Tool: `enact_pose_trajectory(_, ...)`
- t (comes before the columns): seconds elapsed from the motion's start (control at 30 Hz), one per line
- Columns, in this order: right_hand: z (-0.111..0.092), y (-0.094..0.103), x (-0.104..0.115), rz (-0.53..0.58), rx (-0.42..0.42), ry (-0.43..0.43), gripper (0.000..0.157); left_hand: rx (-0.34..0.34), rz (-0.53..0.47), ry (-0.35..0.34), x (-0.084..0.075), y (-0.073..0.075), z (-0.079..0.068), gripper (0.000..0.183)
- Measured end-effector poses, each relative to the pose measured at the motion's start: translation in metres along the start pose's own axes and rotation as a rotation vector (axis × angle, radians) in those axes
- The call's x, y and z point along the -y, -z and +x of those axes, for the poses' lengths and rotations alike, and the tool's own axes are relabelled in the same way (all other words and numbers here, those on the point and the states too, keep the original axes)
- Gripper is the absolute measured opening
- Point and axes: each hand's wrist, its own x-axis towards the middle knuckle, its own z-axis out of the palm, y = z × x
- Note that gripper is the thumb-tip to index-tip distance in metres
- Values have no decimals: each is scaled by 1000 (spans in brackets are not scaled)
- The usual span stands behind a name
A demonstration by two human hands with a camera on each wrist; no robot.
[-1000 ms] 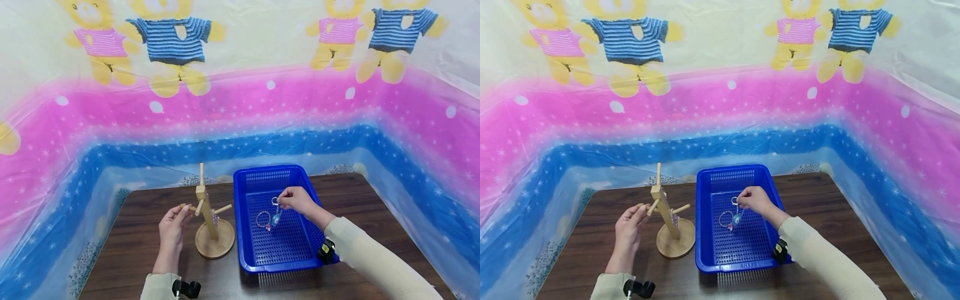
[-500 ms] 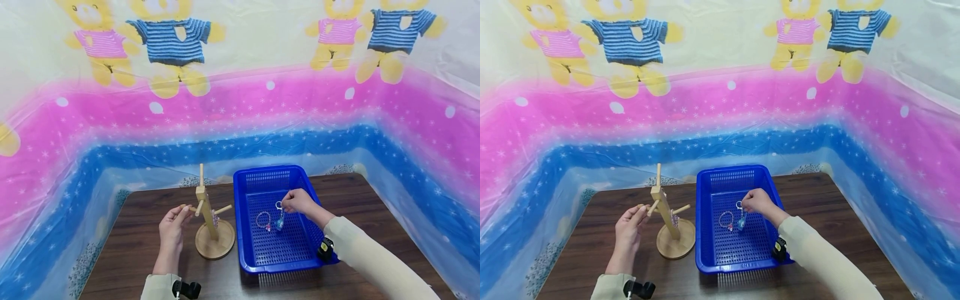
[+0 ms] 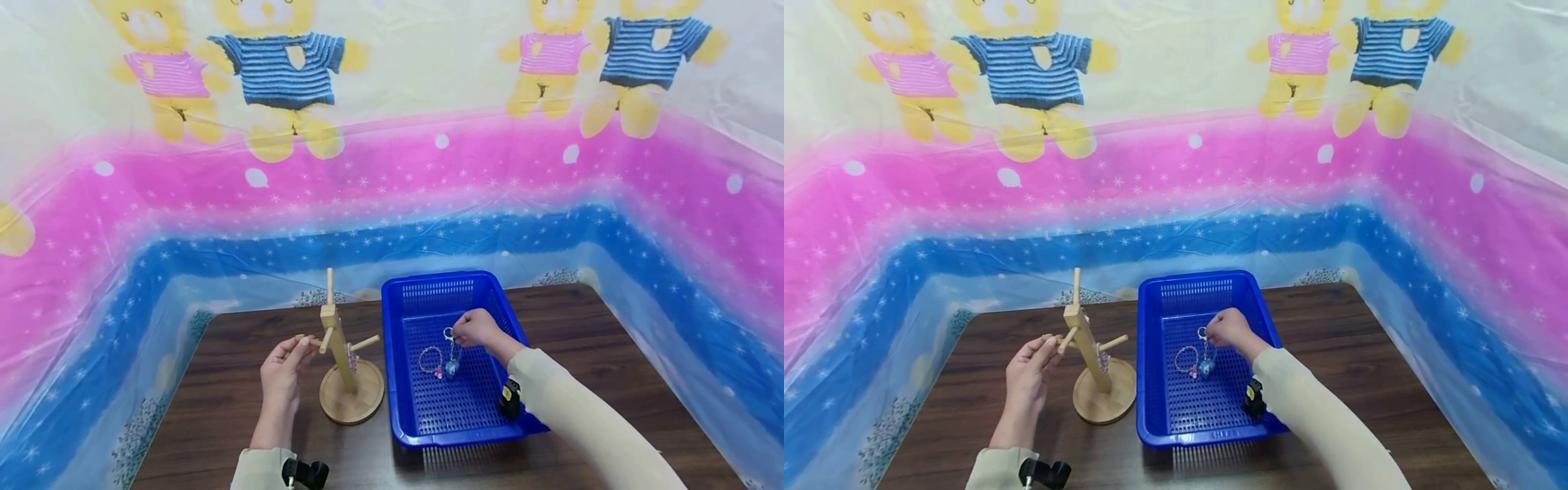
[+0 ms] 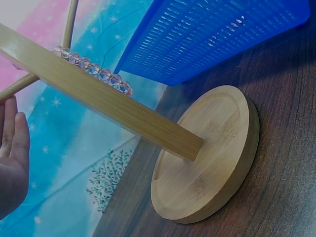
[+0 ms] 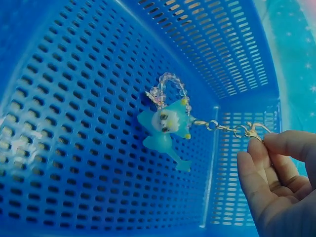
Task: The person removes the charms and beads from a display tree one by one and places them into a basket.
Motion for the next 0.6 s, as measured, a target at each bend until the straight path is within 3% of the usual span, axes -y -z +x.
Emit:
enact_pose_trajectory(0.37, 23, -15, -12, 130, -94, -48, 17, 34, 8, -29, 0, 1, -1, 26)
enact_pose_trajectory(0.6, 33, -16, -28, 190, -130, -58, 18, 20, -11, 3, -2, 0, -2, 24)
